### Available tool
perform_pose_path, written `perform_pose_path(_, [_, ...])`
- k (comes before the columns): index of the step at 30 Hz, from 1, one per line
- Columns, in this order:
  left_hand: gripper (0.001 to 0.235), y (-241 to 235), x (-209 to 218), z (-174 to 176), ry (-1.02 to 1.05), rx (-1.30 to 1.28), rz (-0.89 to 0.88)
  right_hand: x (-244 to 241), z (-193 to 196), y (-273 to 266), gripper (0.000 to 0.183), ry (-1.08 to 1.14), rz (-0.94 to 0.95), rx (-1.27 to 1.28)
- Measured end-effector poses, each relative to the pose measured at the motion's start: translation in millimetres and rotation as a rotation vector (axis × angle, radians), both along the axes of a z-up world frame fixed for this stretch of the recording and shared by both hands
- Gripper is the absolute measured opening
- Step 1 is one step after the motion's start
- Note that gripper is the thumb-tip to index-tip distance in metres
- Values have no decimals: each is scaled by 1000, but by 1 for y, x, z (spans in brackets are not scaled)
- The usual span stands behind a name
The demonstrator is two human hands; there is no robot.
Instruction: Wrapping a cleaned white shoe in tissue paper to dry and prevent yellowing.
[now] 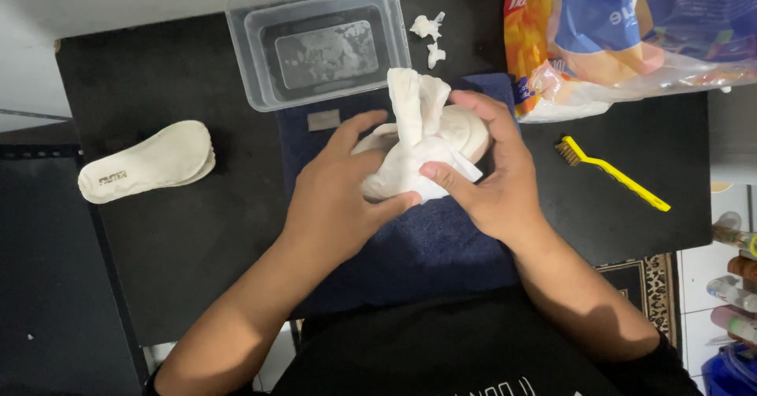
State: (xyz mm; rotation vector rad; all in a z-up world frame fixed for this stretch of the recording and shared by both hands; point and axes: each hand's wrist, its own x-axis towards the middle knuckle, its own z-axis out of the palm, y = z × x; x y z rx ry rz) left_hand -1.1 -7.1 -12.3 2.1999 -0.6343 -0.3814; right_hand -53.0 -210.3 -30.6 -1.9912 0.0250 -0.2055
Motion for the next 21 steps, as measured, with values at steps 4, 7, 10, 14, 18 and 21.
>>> perform_pose_path(4, [54, -2, 0, 20, 169, -35, -7, -4, 4, -4, 69, -111, -30, -34])
perform_pose_path(7, [64, -1, 5, 21, 292, 37, -51, -3, 8, -6, 70, 9, 4, -53])
perform_pose_path(10, [65, 2, 8, 12, 319, 54, -90, -3, 4, -5, 74, 74, 30, -95])
perform_pose_path(14, [68, 5, 11, 11, 376, 65, -88, -3, 11, -5, 74, 147, 56, -95])
perform_pose_path(18, [70, 7, 9, 6, 337, 52, -121, -9, 8, -6, 93, 154, 150, -139])
perform_pose_path(21, [72, 8, 7, 3, 298, 58, -134, -12, 5, -3, 97, 180, 115, -142])
